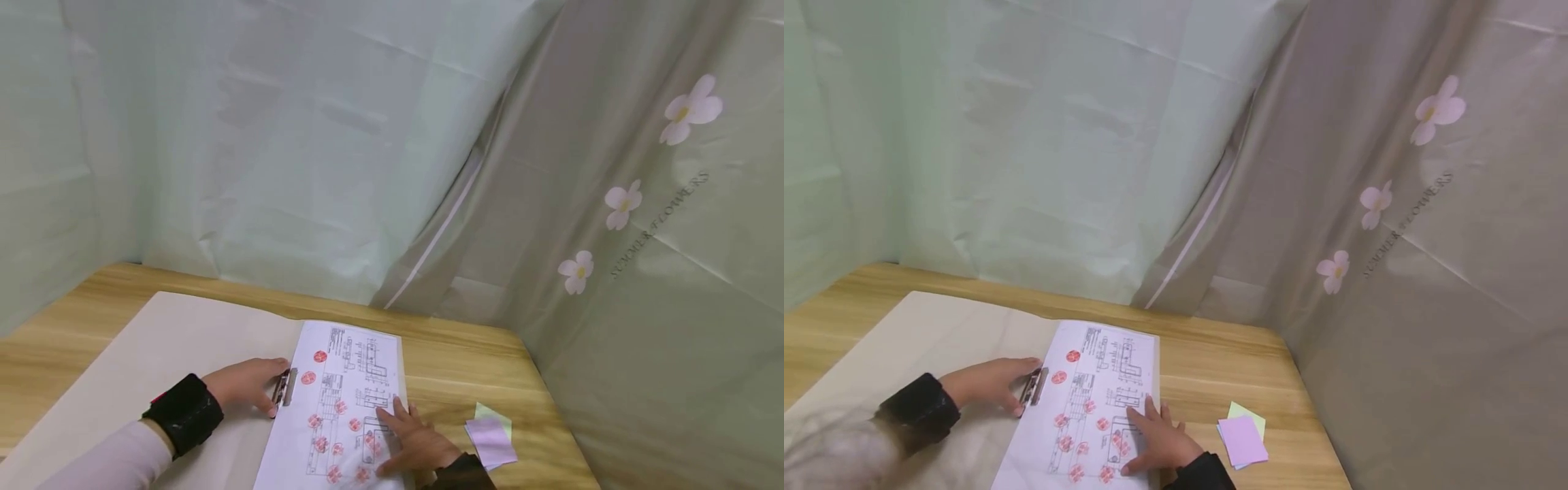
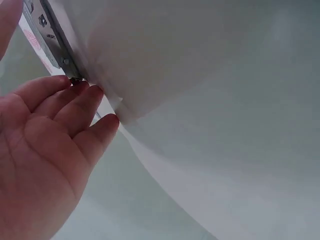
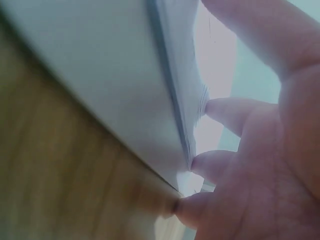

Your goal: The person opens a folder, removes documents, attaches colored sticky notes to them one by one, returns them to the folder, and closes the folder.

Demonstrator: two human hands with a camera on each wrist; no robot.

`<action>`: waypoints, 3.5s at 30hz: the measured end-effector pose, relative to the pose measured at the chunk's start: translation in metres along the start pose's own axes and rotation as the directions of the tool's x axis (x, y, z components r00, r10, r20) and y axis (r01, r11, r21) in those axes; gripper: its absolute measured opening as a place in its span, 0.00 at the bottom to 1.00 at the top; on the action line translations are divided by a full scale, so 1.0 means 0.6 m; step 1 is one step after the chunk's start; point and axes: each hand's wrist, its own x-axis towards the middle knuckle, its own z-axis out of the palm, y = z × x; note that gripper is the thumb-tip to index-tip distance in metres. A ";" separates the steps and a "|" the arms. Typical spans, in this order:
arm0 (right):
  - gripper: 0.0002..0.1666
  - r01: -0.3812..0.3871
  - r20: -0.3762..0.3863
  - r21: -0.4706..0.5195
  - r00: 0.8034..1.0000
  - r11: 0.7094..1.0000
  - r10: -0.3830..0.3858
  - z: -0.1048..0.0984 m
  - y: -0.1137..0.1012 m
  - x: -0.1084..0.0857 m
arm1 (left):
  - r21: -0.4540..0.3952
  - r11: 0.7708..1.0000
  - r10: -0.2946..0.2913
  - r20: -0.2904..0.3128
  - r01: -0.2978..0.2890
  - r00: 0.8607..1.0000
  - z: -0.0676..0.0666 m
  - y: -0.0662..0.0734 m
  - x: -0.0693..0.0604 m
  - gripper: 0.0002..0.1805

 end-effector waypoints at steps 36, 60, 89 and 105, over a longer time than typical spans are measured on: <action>0.53 -0.025 -0.011 -0.054 1.000 0.998 0.024 -0.002 0.000 0.007 | 0.013 0.997 0.081 0.003 -0.081 0.997 -0.001 -0.018 -0.014 0.49; 0.54 -0.005 -0.030 -0.061 1.000 0.998 0.003 0.000 0.002 0.007 | -0.124 0.991 0.054 0.049 -0.048 0.997 -0.023 -0.033 -0.029 0.31; 0.54 0.016 -0.028 -0.039 0.999 0.999 -0.017 -0.002 0.003 0.001 | -0.189 0.973 -0.142 -0.042 0.132 0.989 -0.029 0.012 -0.036 0.26; 0.54 0.011 -0.017 -0.015 1.000 1.000 -0.011 0.001 0.006 0.001 | -0.145 0.989 0.010 -0.049 -0.018 0.999 -0.018 0.010 -0.028 0.23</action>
